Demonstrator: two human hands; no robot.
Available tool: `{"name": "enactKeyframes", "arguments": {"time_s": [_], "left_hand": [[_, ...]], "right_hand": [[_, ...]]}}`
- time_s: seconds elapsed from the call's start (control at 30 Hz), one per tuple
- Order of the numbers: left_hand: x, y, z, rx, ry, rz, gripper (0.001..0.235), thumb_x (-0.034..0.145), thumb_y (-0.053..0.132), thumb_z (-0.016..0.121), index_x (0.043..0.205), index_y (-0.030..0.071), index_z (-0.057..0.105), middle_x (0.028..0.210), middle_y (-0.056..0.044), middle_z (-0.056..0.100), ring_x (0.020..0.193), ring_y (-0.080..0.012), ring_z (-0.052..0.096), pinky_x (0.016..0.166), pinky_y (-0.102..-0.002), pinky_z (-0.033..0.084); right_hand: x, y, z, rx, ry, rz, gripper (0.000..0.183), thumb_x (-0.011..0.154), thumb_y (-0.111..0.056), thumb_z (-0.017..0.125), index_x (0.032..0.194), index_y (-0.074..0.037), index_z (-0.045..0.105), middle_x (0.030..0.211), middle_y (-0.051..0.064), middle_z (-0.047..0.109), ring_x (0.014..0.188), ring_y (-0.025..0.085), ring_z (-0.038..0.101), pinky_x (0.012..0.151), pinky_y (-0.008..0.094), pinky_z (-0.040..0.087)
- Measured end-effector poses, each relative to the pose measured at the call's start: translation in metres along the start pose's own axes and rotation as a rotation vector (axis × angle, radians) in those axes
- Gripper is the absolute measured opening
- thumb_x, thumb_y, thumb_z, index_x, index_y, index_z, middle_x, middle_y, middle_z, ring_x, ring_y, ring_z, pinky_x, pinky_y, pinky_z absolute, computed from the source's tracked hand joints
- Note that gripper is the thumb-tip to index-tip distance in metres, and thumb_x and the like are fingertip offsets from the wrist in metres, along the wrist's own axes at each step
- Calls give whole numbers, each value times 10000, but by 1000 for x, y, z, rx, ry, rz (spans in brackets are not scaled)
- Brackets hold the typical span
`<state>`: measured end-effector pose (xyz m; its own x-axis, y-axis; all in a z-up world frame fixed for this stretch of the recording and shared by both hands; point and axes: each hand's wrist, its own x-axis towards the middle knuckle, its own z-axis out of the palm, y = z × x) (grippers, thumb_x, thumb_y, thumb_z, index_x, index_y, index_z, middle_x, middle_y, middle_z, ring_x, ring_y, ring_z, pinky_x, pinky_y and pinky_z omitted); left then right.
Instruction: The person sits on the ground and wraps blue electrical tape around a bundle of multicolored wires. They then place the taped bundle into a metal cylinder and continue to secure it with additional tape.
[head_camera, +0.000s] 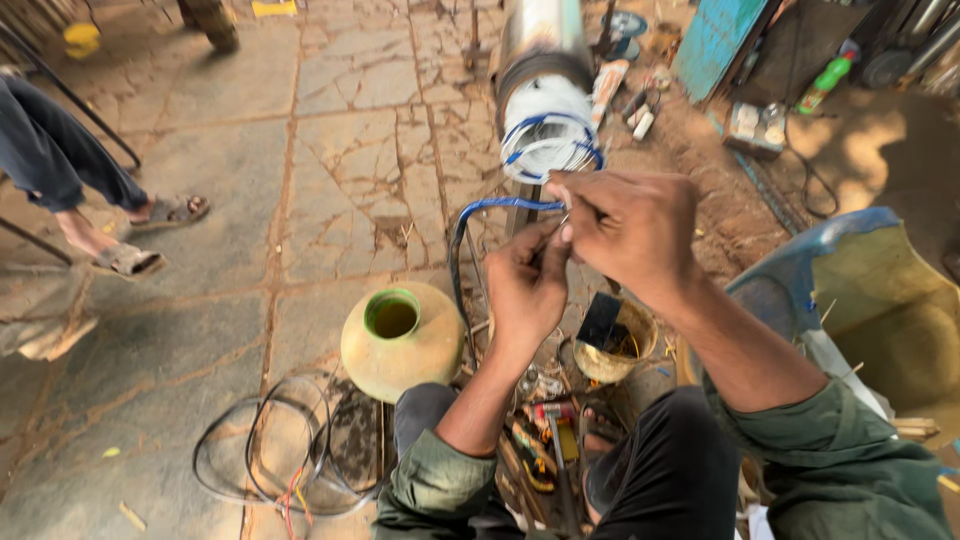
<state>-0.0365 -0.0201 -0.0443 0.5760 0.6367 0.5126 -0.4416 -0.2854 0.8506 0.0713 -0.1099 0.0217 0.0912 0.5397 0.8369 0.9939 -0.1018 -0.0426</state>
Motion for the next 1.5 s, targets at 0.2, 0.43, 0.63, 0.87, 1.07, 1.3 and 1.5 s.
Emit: {"name": "enactKeyframes", "arguments": {"time_s": [0.2,0.43,0.63,0.87,1.07,1.3,1.5], "left_hand": [[-4,3,-12,-356,-135,-128,273,1069,93,602,1305,-16,684,969,-67,751,813,-55,634,698,-215,502],[-2,-2,-22,-504,-321,5,294,1148,101,591,1437,53,600,889,-10,666,744,-50,573,701,-196,476],[-1,3,-19,-449,-237,-50,130,1124,101,672,1234,61,730,881,-36,713,705,-62,601,674,-206,484],[2,1,-27,-445,-296,-23,231,1113,50,645,1337,96,673,924,-35,687,724,-55,587,685,-200,483],[-2,-6,-29,-531,-338,-11,226,1168,51,629,1393,59,617,967,-30,720,834,-50,686,786,-175,564],[2,1,-26,-419,-237,-116,206,1087,40,651,1280,16,719,925,-48,695,704,-63,669,637,-194,541],[1,-8,-17,-217,-190,-27,195,1069,33,684,1255,25,742,874,-52,732,687,-79,634,671,-220,507]], "right_hand": [[1,-31,-26,-96,75,-125,197,983,-8,716,1144,-59,819,850,44,775,625,112,660,542,263,492],[-1,-37,-44,-163,27,-83,130,921,29,823,1029,78,769,871,198,717,701,220,618,545,291,424],[-42,-13,-38,24,24,165,135,1098,-48,681,1152,66,633,1176,231,653,983,209,687,751,296,563],[-95,-7,-54,6,4,376,518,1224,-447,361,1240,33,555,1244,134,585,1087,183,605,846,257,508],[-101,20,-47,172,183,253,509,1195,-447,379,1221,34,544,1148,151,579,1009,214,599,804,319,513],[-68,8,-15,507,340,260,330,1204,-318,474,1174,6,530,969,160,571,797,210,592,713,345,519],[-58,-3,11,767,357,273,222,1210,-219,545,1129,-13,537,831,155,575,630,199,583,634,361,515]]}}
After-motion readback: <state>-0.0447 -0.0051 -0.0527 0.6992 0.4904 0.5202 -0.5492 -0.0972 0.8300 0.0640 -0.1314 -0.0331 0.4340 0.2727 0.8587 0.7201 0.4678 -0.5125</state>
